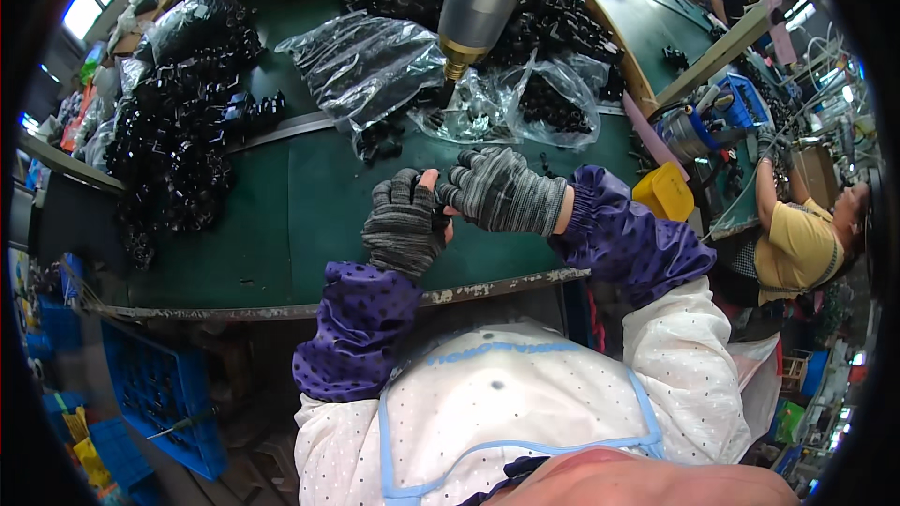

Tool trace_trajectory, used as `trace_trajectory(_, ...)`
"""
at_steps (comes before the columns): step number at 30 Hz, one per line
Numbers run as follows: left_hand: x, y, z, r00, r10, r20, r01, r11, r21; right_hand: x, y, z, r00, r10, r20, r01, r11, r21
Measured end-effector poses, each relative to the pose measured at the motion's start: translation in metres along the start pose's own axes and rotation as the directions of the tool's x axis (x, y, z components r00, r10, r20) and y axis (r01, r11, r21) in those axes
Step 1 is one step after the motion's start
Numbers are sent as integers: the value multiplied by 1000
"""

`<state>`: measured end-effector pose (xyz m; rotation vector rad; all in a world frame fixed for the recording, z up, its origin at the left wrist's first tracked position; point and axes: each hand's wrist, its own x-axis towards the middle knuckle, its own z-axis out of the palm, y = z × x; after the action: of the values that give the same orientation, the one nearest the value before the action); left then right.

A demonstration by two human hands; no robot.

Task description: Assembling small plastic and electronic parts using an electric screwdriver on an assembly line.

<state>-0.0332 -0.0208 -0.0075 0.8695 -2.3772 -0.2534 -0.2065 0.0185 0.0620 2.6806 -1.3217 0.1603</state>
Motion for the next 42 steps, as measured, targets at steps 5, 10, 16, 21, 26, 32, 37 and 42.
trace_trajectory(5, 0, -3, -8, 999, -47, -7, 47, 998, -34, 13, 26, -43, 932, 34, -362, 25, 987, 157)
trace_trajectory(10, 4, -4, -16, 997, -72, -30, 71, 997, -43, 25, 75, -116, 585, 72, -808, -437, 867, -239)
trace_trajectory(16, 6, -4, -16, 988, -157, -1, 157, 987, -32, 43, 125, -144, 563, 85, -822, -457, 861, -224)
trace_trajectory(21, 5, -9, -13, 985, -173, -5, 173, 984, -39, 26, 138, -162, 449, 307, -839, -391, 912, 125)
trace_trajectory(26, 8, -12, -8, 972, -214, 98, 222, 971, -90, 13, 146, -141, 197, 773, -603, 286, 543, 789)
trace_trajectory(32, 10, -5, -8, 969, -208, 133, 218, 974, -63, 42, 133, -92, 661, 550, -510, 520, 154, 840)
trace_trajectory(37, 11, -2, -15, 981, -184, 63, 185, 983, -18, 71, 79, -74, 786, 391, -479, 585, -220, 781)
trace_trajectory(42, 9, -3, -22, 992, -127, -4, 127, 991, 53, 74, 57, -67, 830, 390, -398, 522, -295, 800)
